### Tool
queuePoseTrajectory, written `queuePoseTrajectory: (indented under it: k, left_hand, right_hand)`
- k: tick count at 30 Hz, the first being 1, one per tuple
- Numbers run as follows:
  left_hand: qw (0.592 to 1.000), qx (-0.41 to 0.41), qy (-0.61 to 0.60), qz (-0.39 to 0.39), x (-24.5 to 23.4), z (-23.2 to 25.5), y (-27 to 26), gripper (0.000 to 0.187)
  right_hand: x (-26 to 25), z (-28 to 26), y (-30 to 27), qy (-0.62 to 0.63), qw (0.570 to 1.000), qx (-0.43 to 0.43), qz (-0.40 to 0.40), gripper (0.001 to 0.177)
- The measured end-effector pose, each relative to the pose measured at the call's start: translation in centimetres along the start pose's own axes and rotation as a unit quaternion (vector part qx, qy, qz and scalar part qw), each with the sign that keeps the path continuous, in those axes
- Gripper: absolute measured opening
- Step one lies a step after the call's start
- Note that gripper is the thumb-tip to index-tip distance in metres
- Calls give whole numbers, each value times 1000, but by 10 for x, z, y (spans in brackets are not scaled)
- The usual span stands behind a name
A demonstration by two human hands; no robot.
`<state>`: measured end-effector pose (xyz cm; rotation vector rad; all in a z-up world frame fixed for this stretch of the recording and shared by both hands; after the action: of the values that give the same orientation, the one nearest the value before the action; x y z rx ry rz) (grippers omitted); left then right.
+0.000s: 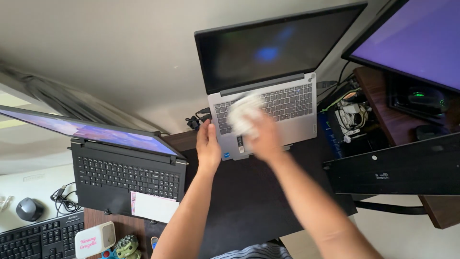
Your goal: The person plugs a cable into a laptop and wipes the surfaces of two laptops, a keyboard, and a desk with a cloth. They move a toy and a container aside while cleaning the workspace.
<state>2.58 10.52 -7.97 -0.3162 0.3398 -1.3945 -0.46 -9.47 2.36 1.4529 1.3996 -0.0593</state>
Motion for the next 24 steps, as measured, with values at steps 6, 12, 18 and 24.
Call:
queuePoseTrajectory:
  k: [6,12,18,24]
  left_hand:
    - [999,19,39,19,-1,9,-6,52]
    - [998,44,36,36,-4,8,7,47]
    - [1000,-7,-29,-9,2,0,6,48]
    - [999,-10,-40,-9,3,-5,8,49]
  right_hand:
    - [-94,91,-49,-210,945,180,175,44]
    - [48,-39,-34,-73,990,-52,-107,67]
    - [-67,67,-83,-139,979,135,57,60]
    - [-38,47,-86,-158,963,179,126,68]
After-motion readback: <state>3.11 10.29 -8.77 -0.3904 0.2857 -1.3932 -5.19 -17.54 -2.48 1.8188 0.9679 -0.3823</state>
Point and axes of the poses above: each hand's wrist, its own y-axis towards the middle knuckle, its own x-axis out of the palm, z = x × y, the point moved 10 cm from there along y, towards the middle knuckle, and after that the axes turned 15 degrees about -x, right-handed, at the moved point
